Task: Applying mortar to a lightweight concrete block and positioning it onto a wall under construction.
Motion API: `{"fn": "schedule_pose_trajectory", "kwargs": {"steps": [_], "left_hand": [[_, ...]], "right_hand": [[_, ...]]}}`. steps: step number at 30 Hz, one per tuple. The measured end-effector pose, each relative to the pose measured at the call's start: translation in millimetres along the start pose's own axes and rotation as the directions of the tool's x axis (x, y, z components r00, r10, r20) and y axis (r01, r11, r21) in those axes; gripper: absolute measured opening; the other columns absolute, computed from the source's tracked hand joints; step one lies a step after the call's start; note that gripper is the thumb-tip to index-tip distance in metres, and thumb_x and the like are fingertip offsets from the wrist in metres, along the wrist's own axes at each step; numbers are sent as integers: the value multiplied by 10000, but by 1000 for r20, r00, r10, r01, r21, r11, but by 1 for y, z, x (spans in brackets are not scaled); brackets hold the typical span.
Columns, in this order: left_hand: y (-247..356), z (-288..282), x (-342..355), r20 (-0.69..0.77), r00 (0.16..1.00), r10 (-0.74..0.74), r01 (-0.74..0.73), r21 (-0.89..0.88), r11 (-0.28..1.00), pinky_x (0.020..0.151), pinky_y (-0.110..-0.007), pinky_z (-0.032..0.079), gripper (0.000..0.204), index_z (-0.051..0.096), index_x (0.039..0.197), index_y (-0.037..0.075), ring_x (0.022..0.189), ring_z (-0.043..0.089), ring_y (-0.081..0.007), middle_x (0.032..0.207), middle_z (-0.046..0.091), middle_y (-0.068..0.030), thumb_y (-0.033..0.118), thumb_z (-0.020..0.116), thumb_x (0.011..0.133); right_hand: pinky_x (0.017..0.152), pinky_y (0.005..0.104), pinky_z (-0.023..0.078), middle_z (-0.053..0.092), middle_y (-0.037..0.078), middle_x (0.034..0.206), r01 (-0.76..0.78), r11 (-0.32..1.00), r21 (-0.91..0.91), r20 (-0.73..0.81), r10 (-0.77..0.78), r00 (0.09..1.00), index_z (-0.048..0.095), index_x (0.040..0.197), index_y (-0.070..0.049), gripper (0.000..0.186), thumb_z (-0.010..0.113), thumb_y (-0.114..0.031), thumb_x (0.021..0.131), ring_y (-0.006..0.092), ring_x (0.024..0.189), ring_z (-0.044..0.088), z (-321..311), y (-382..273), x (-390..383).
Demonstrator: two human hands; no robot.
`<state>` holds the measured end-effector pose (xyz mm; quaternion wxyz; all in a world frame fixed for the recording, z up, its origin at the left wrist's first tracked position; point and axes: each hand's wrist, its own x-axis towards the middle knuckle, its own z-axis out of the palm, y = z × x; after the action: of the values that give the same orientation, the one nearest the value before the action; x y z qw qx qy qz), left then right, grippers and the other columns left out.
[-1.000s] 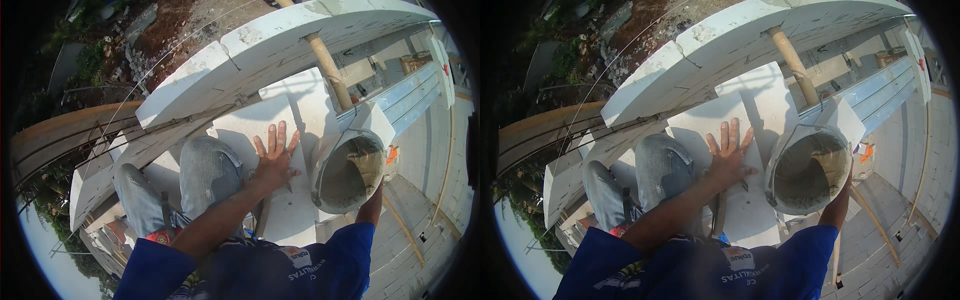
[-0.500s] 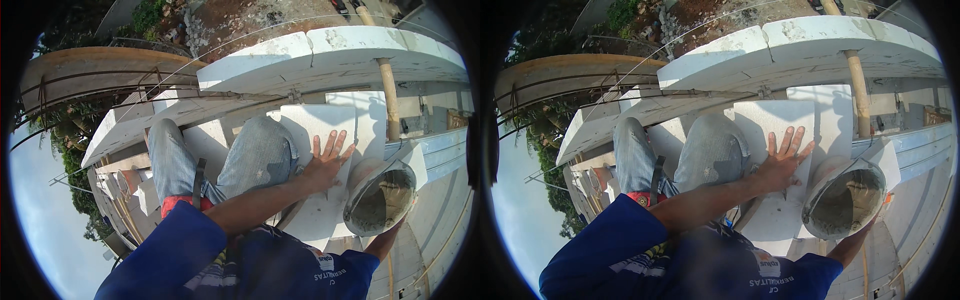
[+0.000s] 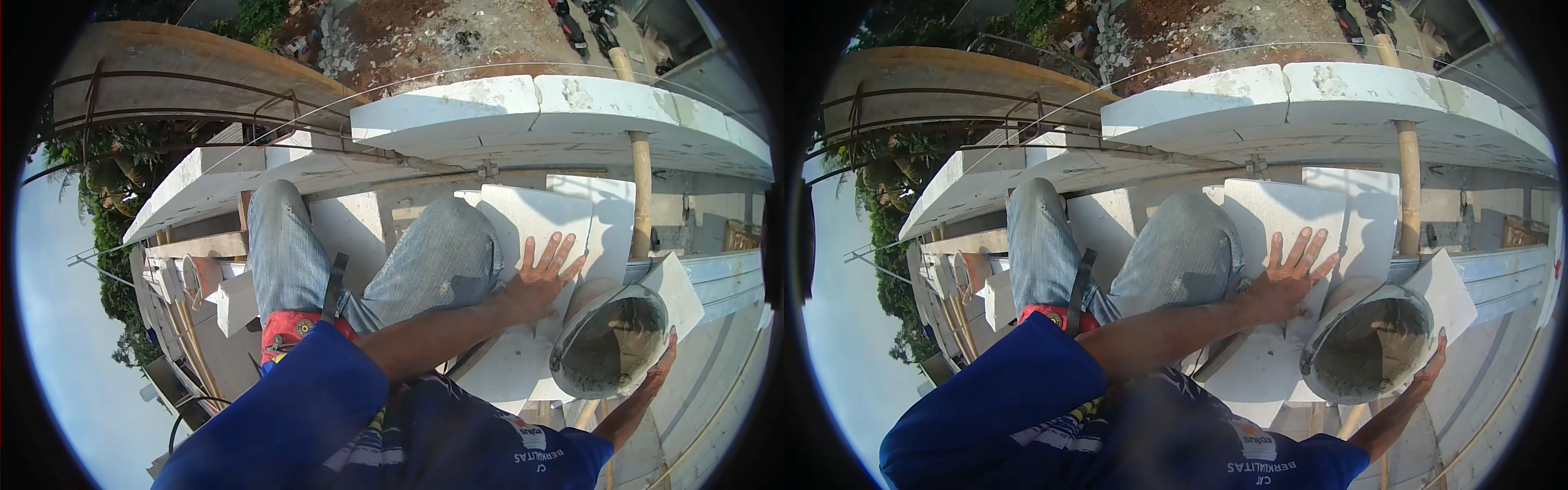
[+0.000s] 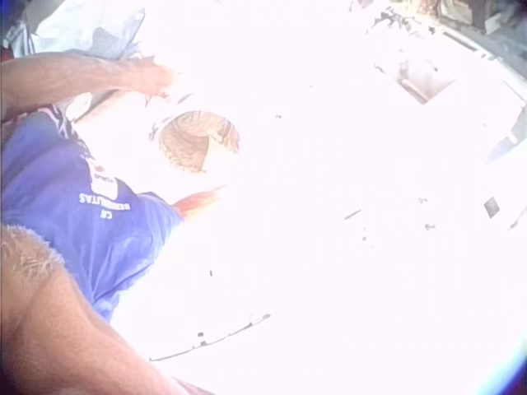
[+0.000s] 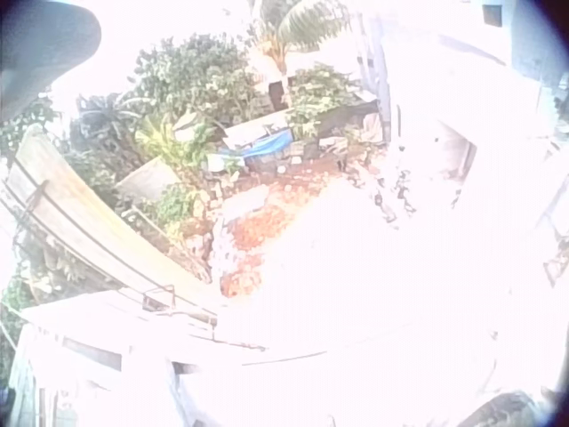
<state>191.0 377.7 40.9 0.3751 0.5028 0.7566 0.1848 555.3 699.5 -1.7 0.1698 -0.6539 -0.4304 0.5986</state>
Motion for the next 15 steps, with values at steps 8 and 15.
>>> {"fn": "schedule_pose_trajectory", "kwargs": {"steps": [8,15], "left_hand": [[0,-8,-3,-22,1000,-12,12,6,1000,1073,-703,42,1111,88,1525,160,1439,-59,-422,1561,-57,-221,401,796,704],[-5,2,-4,-89,996,20,-15,62,998,1080,-695,67,1123,104,1523,156,1444,-33,-405,1563,-33,-217,455,786,683]], "right_hand": [[863,410,475,597,229,1087,276,725,-631,-84,-418,905,466,1156,188,820,775,-407,685,350,945,602,60,-81,-8],[762,390,509,660,230,978,223,226,-948,-3,-708,706,564,1092,141,672,779,-343,678,317,813,638,25,-157,-28]]}}
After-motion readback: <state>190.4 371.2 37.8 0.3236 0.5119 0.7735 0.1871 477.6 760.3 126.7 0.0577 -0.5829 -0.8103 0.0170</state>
